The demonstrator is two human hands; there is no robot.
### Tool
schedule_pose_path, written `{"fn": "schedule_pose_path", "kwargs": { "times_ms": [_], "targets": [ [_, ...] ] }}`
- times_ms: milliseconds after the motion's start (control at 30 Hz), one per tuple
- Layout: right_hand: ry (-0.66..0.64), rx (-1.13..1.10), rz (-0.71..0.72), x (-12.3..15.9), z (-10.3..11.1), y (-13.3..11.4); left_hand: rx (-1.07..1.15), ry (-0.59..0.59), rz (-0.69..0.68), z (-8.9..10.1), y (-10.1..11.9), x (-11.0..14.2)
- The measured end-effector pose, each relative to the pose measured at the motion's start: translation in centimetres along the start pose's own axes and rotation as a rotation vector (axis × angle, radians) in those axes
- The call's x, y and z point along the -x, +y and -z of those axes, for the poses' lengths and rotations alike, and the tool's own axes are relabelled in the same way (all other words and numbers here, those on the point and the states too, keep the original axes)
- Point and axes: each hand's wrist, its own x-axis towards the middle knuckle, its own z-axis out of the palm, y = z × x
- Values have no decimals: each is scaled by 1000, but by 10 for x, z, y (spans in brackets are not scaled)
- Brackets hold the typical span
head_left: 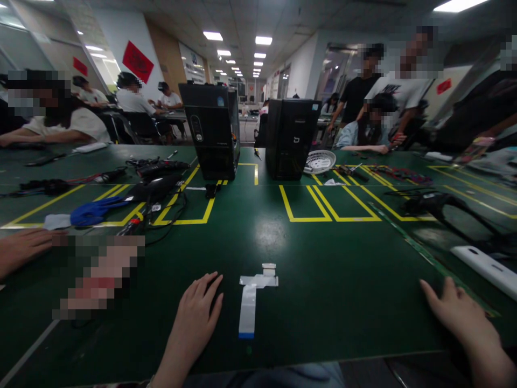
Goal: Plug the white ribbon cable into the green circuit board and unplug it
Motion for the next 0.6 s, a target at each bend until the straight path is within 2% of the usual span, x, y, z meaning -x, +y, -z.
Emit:
{"fn": "schedule_pose_path", "kwargs": {
  "times_ms": [67,167,300,433,600],
  "targets": [
    [-57,-36,-84,5,6,-9,-3,-1,-1,0,0,0],
    [-40,-39,-194,10,19,-28,-10,-6,-1,0,1,-1],
    [-29,-4,-314,1,26,-44,-6,-1,3,1,1,-1],
    [12,23,-352,-9,20,-48,12,8,2,1,1,0],
    [143,-19,-348,-6,14,-39,25,15,7,1,1,-1]
  ]
}}
